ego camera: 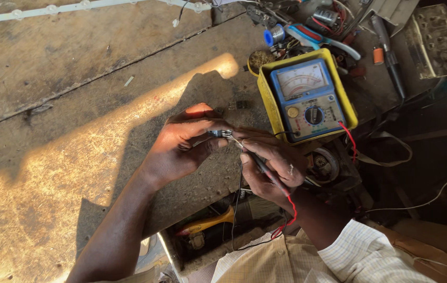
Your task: The person uses a multimeter to test a small electronic component, then solders its leads with a soldering iron. They briefly retrieve a phone from a drawer and later use pliers to trim the component's leads.
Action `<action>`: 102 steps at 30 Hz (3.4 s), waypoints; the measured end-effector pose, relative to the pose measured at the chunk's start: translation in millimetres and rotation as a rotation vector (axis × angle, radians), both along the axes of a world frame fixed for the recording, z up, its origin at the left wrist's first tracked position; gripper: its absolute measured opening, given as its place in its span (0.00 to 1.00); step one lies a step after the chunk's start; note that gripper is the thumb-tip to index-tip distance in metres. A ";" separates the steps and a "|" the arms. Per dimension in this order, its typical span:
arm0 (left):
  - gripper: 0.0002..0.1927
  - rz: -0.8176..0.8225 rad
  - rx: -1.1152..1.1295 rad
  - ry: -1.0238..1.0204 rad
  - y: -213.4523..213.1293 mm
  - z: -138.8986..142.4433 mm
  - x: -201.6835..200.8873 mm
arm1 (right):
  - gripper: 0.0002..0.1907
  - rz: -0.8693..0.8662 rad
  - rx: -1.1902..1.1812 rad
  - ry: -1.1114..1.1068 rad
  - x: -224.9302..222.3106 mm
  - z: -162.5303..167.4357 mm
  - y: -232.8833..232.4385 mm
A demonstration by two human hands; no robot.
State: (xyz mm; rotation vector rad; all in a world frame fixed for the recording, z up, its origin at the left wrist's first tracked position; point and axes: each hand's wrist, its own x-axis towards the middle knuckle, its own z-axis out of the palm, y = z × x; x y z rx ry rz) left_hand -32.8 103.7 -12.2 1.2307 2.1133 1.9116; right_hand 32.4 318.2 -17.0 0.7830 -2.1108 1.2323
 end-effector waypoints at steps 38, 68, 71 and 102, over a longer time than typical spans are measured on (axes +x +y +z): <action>0.14 -0.023 -0.022 -0.070 -19.0 -25.1 -1.8 | 0.10 0.005 0.026 0.022 0.9 -12.3 -17.8; 0.13 -0.035 -0.003 -0.101 -17.7 -24.6 -1.7 | 0.11 0.007 0.023 0.004 1.7 -17.3 -17.3; 0.13 -0.023 -0.022 -0.079 -17.3 -24.5 -2.1 | 0.11 0.005 0.013 0.002 2.0 -18.6 -16.9; 0.14 -0.024 -0.011 -0.033 -17.4 -28.8 -3.7 | 0.12 -0.031 0.000 0.009 1.4 -27.4 -13.4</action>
